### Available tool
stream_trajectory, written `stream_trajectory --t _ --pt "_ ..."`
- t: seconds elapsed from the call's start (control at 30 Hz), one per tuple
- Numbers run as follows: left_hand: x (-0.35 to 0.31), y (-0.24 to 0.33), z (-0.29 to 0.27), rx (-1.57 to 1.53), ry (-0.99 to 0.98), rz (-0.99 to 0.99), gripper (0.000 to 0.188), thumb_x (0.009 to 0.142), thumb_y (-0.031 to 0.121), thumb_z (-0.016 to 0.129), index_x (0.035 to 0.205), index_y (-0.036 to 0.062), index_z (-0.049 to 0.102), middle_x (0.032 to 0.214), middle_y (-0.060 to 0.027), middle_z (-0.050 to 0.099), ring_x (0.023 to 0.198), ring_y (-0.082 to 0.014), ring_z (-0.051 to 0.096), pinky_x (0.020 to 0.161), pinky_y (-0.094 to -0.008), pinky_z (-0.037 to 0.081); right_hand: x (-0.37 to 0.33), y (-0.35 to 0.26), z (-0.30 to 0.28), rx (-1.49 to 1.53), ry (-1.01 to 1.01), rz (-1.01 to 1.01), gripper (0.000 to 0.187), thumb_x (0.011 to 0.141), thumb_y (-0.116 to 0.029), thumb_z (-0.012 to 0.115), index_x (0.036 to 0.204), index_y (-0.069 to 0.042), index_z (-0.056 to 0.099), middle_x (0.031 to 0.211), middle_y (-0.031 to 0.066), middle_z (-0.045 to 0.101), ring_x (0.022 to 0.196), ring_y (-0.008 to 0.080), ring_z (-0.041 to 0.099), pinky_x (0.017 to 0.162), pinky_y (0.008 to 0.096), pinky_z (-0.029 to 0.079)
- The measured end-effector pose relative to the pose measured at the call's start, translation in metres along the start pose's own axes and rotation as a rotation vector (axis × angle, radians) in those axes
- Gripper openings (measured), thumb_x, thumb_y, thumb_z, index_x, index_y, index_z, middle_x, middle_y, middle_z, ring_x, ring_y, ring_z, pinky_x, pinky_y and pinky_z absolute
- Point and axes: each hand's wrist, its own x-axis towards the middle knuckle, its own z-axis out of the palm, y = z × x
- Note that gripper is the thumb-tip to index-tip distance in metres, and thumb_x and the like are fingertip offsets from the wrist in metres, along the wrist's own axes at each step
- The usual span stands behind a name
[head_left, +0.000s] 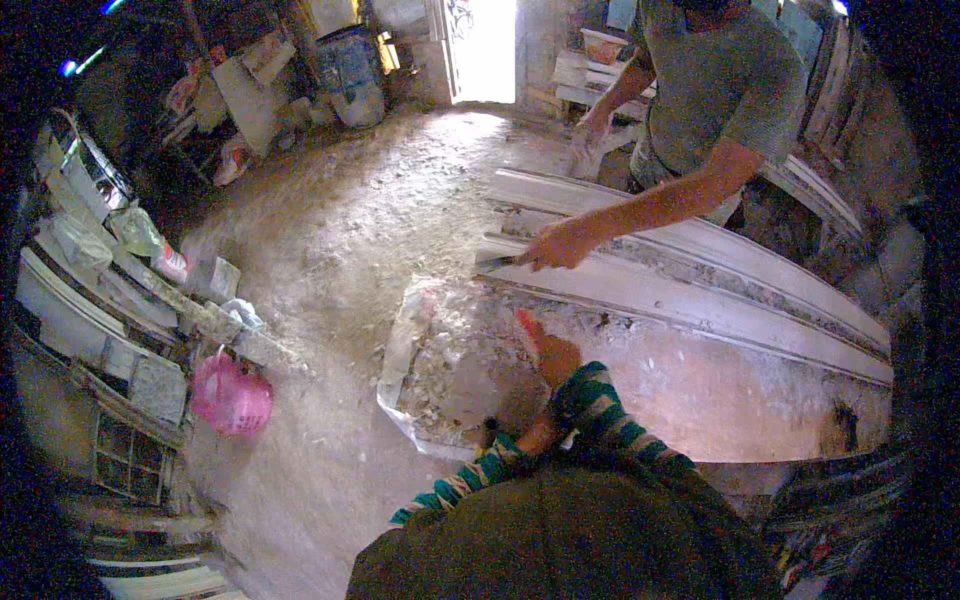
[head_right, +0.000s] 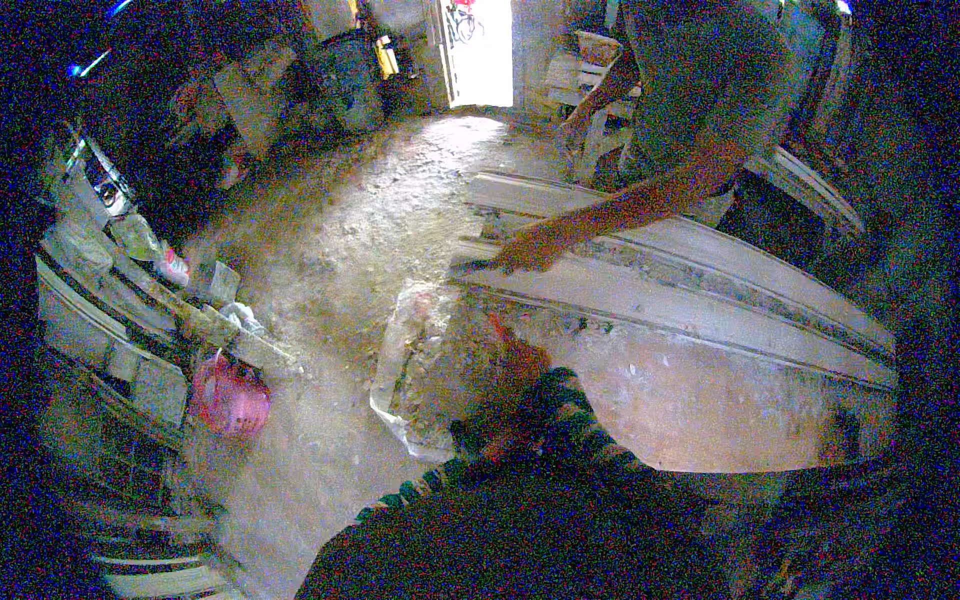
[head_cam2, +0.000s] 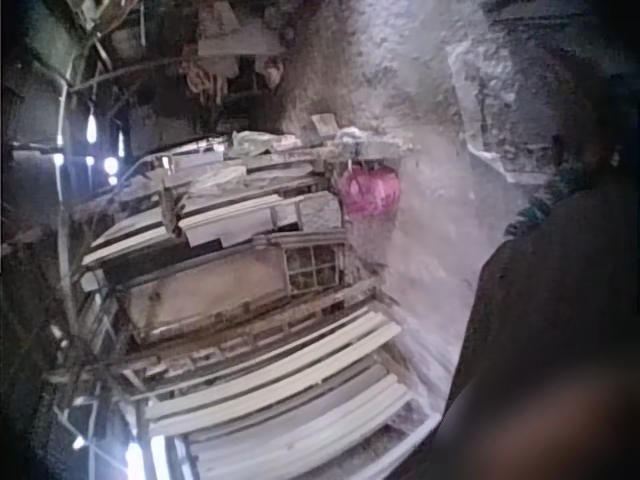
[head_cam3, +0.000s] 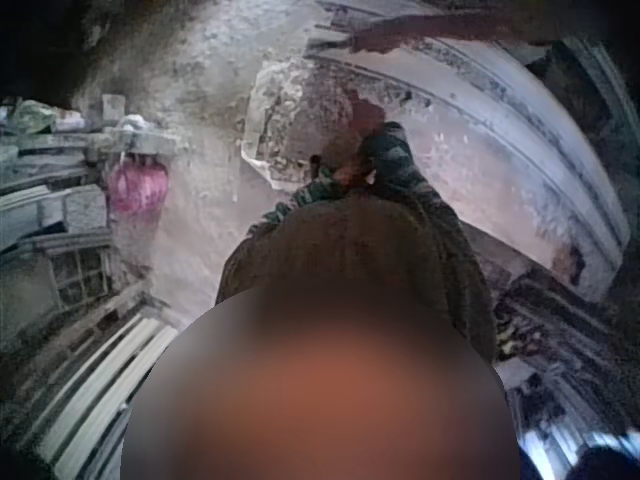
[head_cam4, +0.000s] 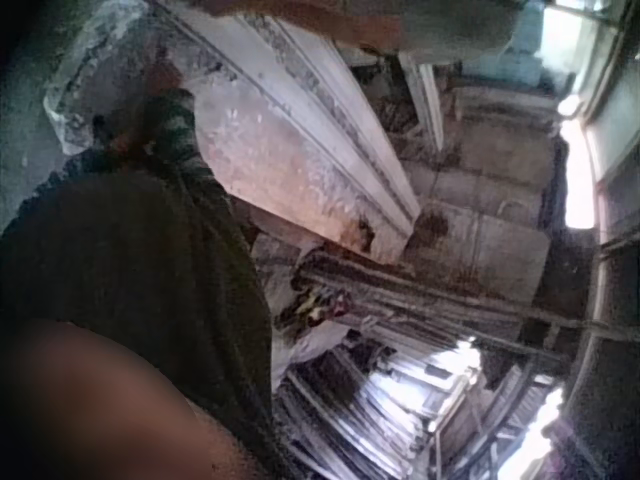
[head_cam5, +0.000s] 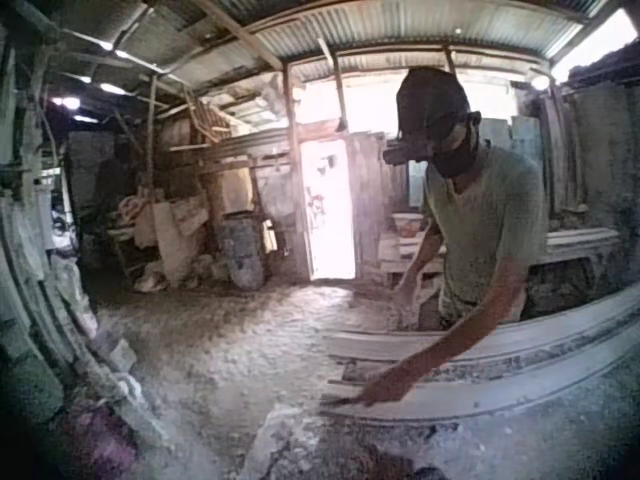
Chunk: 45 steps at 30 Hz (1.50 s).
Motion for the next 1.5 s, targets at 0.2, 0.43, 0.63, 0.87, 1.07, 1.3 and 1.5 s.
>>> stream_trajectory --t 0.2,0.43,0.63,0.87,1.07,1.3,1.5 --pt "0.008 0.001 0.007 -0.022 -0.010 0.072 0.079 0.088 0.021 0.061 0.147 0.0009 0.013 0.149 -0.0224 0.023 0.139 -0.0318 0.022 0.113 -0.0373 0.021 -0.022 0.048 -0.080 -0.192 -0.202 0.295 0.053 0.078 -0.005 0.054 0.130 -0.007 0.043 0.086 0.0192 0.065 0.073 0.0355 0.065 0.059 0.0478 0.052" --pt "0.012 -0.021 0.023 -0.265 -0.014 0.156 0.068 0.087 0.022 0.063 0.143 0.0036 0.028 0.145 -0.0175 0.034 0.133 -0.0295 0.032 0.111 -0.0389 0.025 -0.007 0.061 0.002 -0.156 -0.230 0.386 0.038 0.080 -0.011 0.053 0.116 -0.001 0.054 0.088 0.0219 0.065 0.078 0.0364 0.066 0.064 0.0482 0.053" --pt "0.014 -0.054 0.024 -0.658 0.044 -0.208 0.049 0.093 0.021 0.055 0.136 0.0033 0.040 0.139 -0.0137 0.043 0.127 -0.0266 0.040 0.109 -0.0376 0.030 0.016 0.077 0.082 -0.193 -0.235 0.346 0.031 0.082 -0.016 0.052 0.106 0.001 0.059 0.090 0.0235 0.065 0.082 0.0373 0.066 0.068 0.0488 0.053" --pt "0.012 0.015 -0.002 -0.608 0.132 -0.172 0.047 0.095 0.023 0.053 0.136 0.0039 0.042 0.137 -0.0113 0.046 0.126 -0.0247 0.042 0.107 -0.0366 0.032 0.019 0.013 0.008 0.174 -0.394 0.675 0.064 0.092 -0.053 0.030 0.098 0.002 0.064 0.097 0.0277 0.064 0.098 0.0425 0.061 0.084 0.0517 0.047" --pt "-0.024 0.034 -0.018 -0.285 0.172 -0.076 0.050 0.093 0.021 0.054 0.138 0.0056 0.038 0.132 -0.0151 0.051 0.116 -0.0256 0.052 0.098 -0.0373 0.041 0.024 -0.064 -0.029 0.518 -0.273 0.977 0.093 0.086 -0.075 0.018 0.122 0.003 0.055 0.121 0.0322 0.053 0.116 0.0446 0.050 0.096 0.0487 0.039" --pt "-0.048 0.001 -0.024 -0.252 0.133 -0.216 0.051 0.093 0.023 0.054 0.138 0.0057 0.038 0.131 -0.0155 0.052 0.115 -0.0263 0.052 0.097 -0.0377 0.042 0.048 -0.088 -0.006 0.478 -0.456 0.220 0.061 0.093 -0.043 0.038 0.144 -0.012 0.027 0.121 0.0308 0.053 0.116 0.0450 0.049 0.093 0.0477 0.042" --pt "-0.023 0.006 -0.024 -0.263 0.290 -0.129 0.051 0.093 0.024 0.054 0.138 0.0058 0.039 0.129 -0.0159 0.053 0.114 -0.0269 0.053 0.096 -0.0381 0.042 0.065 -0.046 -0.036 0.123 -0.500 0.224 0.076 0.080 -0.009 0.052 0.147 -0.016 0.018 0.109 0.0297 0.059 0.106 0.0440 0.055 0.086 0.0471 0.047"
